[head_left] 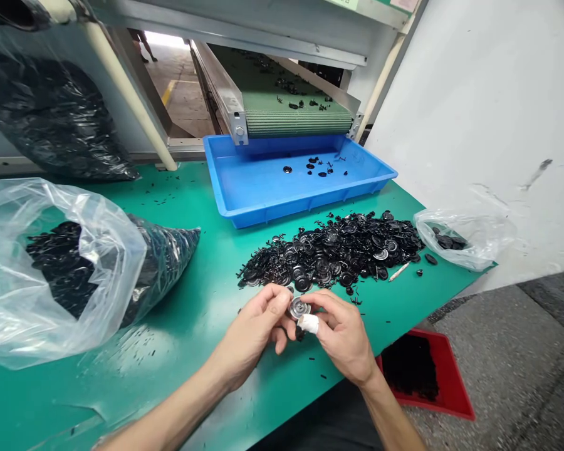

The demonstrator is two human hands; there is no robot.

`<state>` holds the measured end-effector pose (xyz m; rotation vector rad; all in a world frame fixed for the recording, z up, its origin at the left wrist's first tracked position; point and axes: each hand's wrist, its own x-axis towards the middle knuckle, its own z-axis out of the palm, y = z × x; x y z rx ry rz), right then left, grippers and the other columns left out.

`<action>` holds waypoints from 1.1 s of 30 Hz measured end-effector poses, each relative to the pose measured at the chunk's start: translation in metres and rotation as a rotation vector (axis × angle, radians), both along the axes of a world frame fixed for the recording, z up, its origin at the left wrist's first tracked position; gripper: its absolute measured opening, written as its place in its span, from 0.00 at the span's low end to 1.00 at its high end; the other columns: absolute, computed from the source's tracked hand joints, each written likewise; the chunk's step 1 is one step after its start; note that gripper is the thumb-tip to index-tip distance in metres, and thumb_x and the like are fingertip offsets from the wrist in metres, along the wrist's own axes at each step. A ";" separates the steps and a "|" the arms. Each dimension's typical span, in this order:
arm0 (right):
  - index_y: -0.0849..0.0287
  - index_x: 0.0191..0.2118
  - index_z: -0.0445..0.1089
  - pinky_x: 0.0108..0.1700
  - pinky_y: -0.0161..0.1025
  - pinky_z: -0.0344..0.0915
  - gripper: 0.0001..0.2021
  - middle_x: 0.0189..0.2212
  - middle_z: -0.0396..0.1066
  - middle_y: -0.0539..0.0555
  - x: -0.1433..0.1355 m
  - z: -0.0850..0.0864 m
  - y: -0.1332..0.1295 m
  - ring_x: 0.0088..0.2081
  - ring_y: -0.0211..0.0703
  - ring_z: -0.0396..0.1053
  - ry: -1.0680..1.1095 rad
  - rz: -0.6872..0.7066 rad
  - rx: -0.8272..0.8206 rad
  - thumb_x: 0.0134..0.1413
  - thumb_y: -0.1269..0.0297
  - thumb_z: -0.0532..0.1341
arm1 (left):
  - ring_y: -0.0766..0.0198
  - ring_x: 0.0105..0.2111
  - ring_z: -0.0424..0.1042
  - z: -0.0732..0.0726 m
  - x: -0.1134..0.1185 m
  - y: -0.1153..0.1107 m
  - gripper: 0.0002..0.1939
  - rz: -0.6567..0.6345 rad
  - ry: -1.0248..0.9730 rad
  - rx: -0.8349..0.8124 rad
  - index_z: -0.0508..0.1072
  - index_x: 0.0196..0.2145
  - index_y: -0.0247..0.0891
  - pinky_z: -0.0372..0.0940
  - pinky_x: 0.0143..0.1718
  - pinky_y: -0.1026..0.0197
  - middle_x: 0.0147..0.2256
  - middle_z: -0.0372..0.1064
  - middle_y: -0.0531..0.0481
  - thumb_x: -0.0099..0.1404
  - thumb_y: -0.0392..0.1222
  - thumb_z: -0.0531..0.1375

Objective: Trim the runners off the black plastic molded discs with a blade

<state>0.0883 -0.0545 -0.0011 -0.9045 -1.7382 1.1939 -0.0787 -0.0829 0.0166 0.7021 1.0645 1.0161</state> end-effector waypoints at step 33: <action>0.58 0.48 0.71 0.41 0.35 0.71 0.20 0.40 0.72 0.53 -0.010 -0.001 0.022 0.40 0.39 0.71 -0.237 -0.144 0.185 0.54 0.79 0.49 | 0.56 0.32 0.77 0.000 -0.003 0.005 0.16 0.108 0.346 0.085 0.65 0.38 0.42 0.70 0.37 0.56 0.30 0.77 0.50 0.61 0.53 0.63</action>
